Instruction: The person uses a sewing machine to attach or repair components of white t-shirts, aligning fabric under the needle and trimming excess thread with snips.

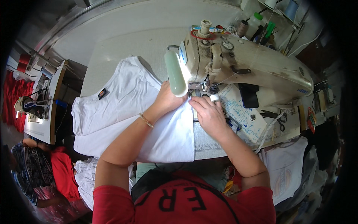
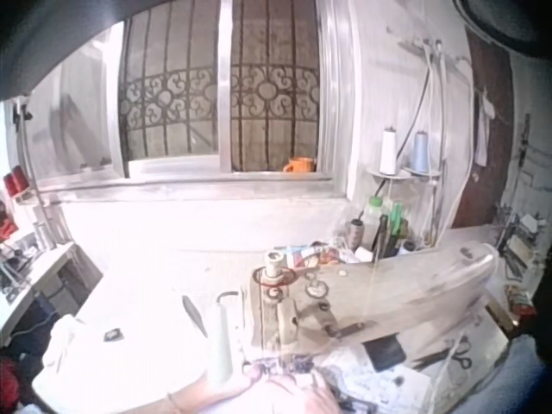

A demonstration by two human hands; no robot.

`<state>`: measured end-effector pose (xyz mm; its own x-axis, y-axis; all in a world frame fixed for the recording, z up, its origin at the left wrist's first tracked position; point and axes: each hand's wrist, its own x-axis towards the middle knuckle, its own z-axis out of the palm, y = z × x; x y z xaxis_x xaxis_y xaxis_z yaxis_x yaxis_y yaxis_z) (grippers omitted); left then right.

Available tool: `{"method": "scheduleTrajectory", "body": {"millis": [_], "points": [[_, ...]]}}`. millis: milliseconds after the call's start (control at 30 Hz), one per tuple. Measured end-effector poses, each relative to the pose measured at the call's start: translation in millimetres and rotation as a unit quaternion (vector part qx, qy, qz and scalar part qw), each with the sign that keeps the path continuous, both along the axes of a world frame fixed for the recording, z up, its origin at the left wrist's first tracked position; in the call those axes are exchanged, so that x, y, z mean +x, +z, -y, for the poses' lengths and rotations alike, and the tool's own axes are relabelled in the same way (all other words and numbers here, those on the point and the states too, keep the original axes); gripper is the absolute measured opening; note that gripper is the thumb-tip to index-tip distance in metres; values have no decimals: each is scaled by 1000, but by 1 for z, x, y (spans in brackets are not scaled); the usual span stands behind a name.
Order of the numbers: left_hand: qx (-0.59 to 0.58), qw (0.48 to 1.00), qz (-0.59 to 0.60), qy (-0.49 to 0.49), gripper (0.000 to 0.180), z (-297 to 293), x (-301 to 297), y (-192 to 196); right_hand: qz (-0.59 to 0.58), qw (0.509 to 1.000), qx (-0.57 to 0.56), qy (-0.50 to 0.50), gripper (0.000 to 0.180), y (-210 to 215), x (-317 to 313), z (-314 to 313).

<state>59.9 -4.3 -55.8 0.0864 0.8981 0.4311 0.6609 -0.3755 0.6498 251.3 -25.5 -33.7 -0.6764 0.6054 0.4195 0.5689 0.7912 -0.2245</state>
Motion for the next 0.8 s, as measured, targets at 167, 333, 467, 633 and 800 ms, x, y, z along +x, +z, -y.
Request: {"method": "scheduleTrajectory", "body": {"millis": [167, 333, 467, 633, 800], "points": [[45, 983, -171, 44, 29, 36, 12, 30, 6, 1000, -3, -9, 29, -1, 3, 3], [80, 982, -147, -86, 42, 66, 10, 28, -3, 1000, 5, -3, 29, -4, 5, 2], [82, 980, -151, -102, 40, 63, 6, 24, 12, 999, 31, 3, 26, 4, 14, 6], [90, 980, -145, -98, 39, 63, 1, 21, -76, 990, -28, -112, 25, 45, 66, 15], [94, 979, -155, -97, 38, 60, 8, 20, -205, 909, 133, -338, 34, 13, 206, -21]]}}
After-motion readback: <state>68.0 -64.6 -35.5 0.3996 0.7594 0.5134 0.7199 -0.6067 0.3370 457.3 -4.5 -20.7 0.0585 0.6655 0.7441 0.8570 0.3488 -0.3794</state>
